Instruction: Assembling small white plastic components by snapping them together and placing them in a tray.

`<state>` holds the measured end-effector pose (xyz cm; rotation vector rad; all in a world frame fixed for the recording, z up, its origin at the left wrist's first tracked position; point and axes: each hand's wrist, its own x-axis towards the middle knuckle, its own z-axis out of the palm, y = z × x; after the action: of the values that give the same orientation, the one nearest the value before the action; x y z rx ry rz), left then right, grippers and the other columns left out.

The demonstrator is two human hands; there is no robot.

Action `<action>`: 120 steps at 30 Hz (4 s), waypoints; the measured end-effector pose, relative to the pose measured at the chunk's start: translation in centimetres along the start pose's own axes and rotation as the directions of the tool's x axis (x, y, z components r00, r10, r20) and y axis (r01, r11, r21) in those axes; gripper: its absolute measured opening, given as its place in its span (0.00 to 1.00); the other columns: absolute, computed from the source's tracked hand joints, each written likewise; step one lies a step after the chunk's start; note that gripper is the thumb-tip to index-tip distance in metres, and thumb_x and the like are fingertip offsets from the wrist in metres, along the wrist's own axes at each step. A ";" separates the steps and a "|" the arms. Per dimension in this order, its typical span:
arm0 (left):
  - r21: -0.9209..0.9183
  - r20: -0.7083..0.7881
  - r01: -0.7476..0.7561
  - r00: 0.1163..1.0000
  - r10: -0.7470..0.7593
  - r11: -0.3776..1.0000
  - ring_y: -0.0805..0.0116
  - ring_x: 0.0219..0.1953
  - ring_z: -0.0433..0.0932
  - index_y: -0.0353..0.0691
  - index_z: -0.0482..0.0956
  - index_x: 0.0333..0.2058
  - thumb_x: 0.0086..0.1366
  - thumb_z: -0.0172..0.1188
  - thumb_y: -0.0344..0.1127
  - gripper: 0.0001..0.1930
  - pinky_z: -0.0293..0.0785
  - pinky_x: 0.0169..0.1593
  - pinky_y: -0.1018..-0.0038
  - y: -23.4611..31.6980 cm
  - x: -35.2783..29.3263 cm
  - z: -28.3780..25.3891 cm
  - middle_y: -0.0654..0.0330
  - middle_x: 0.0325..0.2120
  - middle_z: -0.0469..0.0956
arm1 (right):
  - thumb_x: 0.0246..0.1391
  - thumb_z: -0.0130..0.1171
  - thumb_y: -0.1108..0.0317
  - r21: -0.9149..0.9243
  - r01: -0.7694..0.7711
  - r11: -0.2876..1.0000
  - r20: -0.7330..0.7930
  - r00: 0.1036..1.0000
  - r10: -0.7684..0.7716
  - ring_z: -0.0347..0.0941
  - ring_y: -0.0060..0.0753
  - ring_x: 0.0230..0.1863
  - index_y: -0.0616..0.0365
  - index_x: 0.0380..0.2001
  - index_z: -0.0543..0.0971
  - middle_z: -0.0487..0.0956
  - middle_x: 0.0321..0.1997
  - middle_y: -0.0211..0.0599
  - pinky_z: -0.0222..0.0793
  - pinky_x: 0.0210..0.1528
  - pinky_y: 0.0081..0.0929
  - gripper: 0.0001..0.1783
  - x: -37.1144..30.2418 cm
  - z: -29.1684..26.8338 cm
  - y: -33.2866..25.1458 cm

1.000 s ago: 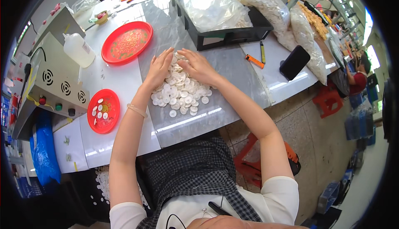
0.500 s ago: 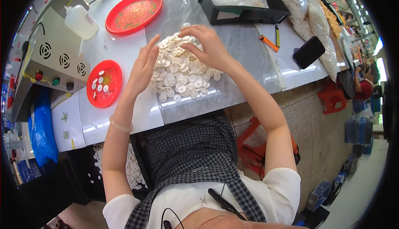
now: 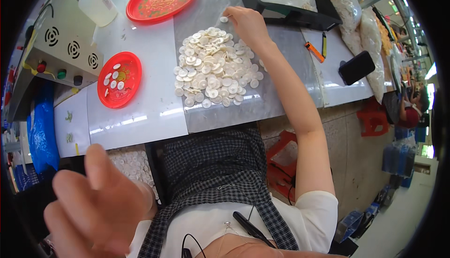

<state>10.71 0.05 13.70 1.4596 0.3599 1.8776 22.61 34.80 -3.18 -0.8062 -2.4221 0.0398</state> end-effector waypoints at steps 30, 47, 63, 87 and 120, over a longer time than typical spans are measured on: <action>-0.146 -0.506 0.575 0.656 -0.560 0.805 0.71 0.40 0.76 0.33 0.76 0.42 0.60 0.61 0.23 0.11 0.71 0.41 0.79 -11.8 -12.0 -2.9 0.52 0.42 0.77 | 0.32 0.74 0.75 0.735 0.026 0.678 -0.015 1.000 -0.022 0.74 0.38 0.49 0.53 0.25 0.82 0.78 0.43 0.35 0.70 0.49 0.30 0.12 -12.9 -9.8 -13.0; -0.121 -0.371 0.751 0.572 -0.732 0.649 0.66 0.47 0.79 0.31 0.74 0.48 0.56 0.67 0.24 0.21 0.73 0.52 0.74 -12.4 -13.5 -1.8 0.50 0.41 0.80 | 0.36 0.72 0.74 0.558 -0.170 0.812 0.041 0.983 0.178 0.74 0.35 0.42 0.54 0.31 0.82 0.80 0.37 0.32 0.70 0.43 0.29 0.14 -17.8 -7.5 -11.9; -0.363 -0.253 0.740 0.506 -0.824 0.566 0.68 0.46 0.74 0.35 0.65 0.51 0.66 0.53 0.26 0.16 0.77 0.43 0.72 -12.6 -12.6 -2.5 0.51 0.49 0.71 | 0.41 0.70 0.69 0.418 -0.160 0.894 -0.096 0.971 0.219 0.72 0.32 0.31 0.52 0.29 0.82 0.78 0.28 0.27 0.65 0.32 0.27 0.09 -17.0 -5.1 -12.6; 0.002 -0.441 0.717 0.627 -0.643 0.698 0.84 0.32 0.70 0.34 0.71 0.48 0.60 0.63 0.21 0.18 0.69 0.32 0.87 -13.5 -12.4 -2.4 0.65 0.36 0.73 | 0.46 0.66 0.77 0.550 -0.202 0.810 -0.005 0.969 0.246 0.76 0.26 0.33 0.57 0.38 0.79 0.80 0.36 0.32 0.71 0.32 0.22 0.13 -16.9 -4.7 -14.3; -0.342 -0.468 0.718 0.429 -0.773 0.606 0.82 0.27 0.68 0.38 0.68 0.44 0.69 0.52 0.34 0.09 0.64 0.25 0.85 -12.1 -12.0 -3.0 0.65 0.31 0.70 | 0.37 0.73 0.65 0.403 -0.060 0.913 -0.121 0.986 0.118 0.71 0.34 0.36 0.53 0.37 0.81 0.76 0.37 0.31 0.70 0.36 0.29 0.20 -16.3 -3.3 -14.3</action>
<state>13.59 1.02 -3.33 0.4181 1.0235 1.4609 27.26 13.54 -6.01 -0.7013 -2.1370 0.4804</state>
